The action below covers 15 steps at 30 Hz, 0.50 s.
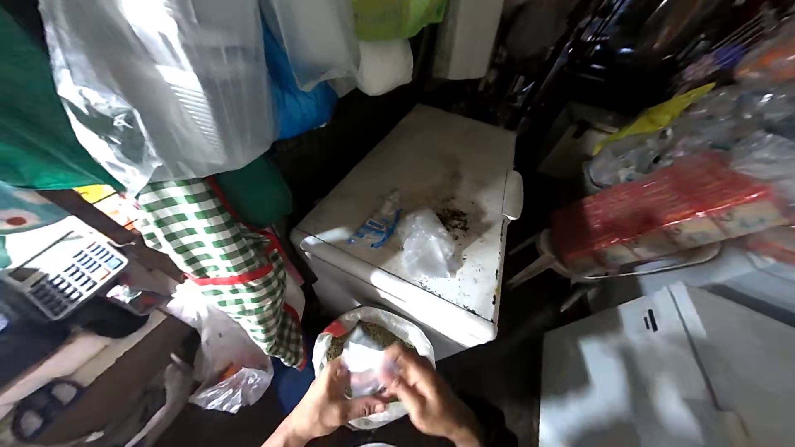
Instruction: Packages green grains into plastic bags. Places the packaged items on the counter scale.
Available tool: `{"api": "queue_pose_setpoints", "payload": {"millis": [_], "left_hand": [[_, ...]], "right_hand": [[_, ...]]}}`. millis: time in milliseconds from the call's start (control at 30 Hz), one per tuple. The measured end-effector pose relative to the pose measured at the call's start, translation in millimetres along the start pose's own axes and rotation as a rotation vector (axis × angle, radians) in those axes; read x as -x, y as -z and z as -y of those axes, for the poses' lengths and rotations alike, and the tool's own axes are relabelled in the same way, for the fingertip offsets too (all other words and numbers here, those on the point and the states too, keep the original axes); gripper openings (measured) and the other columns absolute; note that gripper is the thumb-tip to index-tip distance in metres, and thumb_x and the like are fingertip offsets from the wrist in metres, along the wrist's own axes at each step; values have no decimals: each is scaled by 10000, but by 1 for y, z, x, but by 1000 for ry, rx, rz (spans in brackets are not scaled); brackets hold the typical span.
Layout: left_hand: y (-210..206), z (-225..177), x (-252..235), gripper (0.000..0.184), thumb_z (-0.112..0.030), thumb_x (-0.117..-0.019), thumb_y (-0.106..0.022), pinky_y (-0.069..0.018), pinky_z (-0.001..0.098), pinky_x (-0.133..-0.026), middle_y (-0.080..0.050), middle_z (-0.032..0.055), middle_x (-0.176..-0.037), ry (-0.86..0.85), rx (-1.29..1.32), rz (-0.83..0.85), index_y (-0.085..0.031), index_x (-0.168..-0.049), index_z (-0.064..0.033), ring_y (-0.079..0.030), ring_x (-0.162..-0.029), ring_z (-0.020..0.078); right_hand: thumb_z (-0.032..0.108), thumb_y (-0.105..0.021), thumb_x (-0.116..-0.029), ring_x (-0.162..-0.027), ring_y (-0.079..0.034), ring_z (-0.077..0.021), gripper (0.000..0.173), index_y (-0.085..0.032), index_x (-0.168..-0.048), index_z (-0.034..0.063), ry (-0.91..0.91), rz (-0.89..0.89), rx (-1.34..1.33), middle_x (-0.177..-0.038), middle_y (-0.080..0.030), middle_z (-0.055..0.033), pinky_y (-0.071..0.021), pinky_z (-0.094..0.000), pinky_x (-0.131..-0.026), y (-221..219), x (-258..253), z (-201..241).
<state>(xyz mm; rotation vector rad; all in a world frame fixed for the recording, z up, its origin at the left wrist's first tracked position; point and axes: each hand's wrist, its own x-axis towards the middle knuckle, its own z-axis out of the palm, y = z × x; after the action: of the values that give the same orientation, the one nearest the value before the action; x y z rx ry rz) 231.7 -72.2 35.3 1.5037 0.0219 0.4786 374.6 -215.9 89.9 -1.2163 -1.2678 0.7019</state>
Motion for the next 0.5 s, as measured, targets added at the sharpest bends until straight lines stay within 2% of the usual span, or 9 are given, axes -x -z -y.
{"api": "queue_pose_setpoints", "payload": {"millis": [67, 100, 200, 233, 267, 300, 333, 433, 500], "left_hand": [[13, 10, 10, 378, -128, -807, -860, -611, 292, -896, -773, -35, -1049, 98, 91, 95, -723, -1158, -100, -728, -963, 72], [18, 14, 17, 293, -127, -811, -851, -612, 271, -851, -775, -45, -987, 146, 85, 100, -745, -1083, -106, -726, -908, 52], [30, 20, 33, 187, -116, -827, -838, -615, 284, -792, -776, -13, -912, 214, 140, -66, -755, -991, -83, -730, -827, 72], [33, 18, 35, 248, -72, -830, -820, -620, 305, -810, -770, 0, -956, 212, 163, -142, -733, -1062, -63, -731, -853, 95], [37, 16, 37, 402, -17, -840, -792, -627, 341, -861, -760, 29, -1054, 200, 197, -176, -671, -1222, -37, -737, -918, 136], [42, 14, 39, 546, 20, -855, -757, -630, 374, -883, -748, 58, -1115, 186, 232, -178, -561, -1363, -28, -745, -951, 177], [46, 14, 40, 607, 38, -873, -730, -630, 399, -883, -755, 88, -1102, 182, 267, -184, -485, -1425, -30, -754, -947, 213], [53, 11, 44, 405, 41, -910, -689, -641, 390, -821, -776, 75, -940, 202, 331, -298, -588, -1293, -44, -762, -830, 199], [55, 8, 46, 484, 53, -890, -697, -643, 370, -801, -769, 73, -915, 214, 324, -376, -541, -1342, -29, -757, -802, 185]], "right_hand": [[197, -413, -1107, -969, -764, -244, 229, -522, -1224, 32, -109, -214, -179, -1253, -717, -111, -670, -373, -659, 10, -11, 4], [208, -379, -1111, -991, -763, -279, 219, -477, -1235, 57, -147, -312, -228, -1319, -692, -110, -664, -385, -624, 17, -18, 5], [183, -339, -1109, -893, -776, -304, 211, -379, -1297, 96, -229, -572, -322, -1304, -695, -108, -647, -388, -534, 32, -35, 3], [179, -339, -1110, -870, -777, -310, 222, -358, -1318, 104, -237, -614, -332, -1287, -700, -112, -646, -392, -526, 34, -38, 0], [175, -336, -1114, -859, -777, -321, 238, -333, -1342, 107, -238, -640, -344, -1277, -702, -123, -648, -400, -525, 35, -40, -2], [170, -329, -1116, -845, -779, -323, 231, -327, -1340, 110, -237, -665, -361, -1262, -710, -129, -647, -401, -513, 33, -42, -5], [163, -329, -1120, -835, -781, -321, 222, -335, -1335, 110, -236, -692, -385, -1245, -718, -137, -645, -400, -501, 31, -43, -7], [172, -296, -1129, -850, -783, -301, 170, -367, -1273, 117, -255, -751, -453, -1218, -731, -126, -645, -380, -518, 22, -50, -10], [180, -267, -1128, -872, -781, -292, 161, -372, -1241, 135, -242, -782, -495, -1186, -743, -107, -652, -366, -570, 20, -56, -11]]}}
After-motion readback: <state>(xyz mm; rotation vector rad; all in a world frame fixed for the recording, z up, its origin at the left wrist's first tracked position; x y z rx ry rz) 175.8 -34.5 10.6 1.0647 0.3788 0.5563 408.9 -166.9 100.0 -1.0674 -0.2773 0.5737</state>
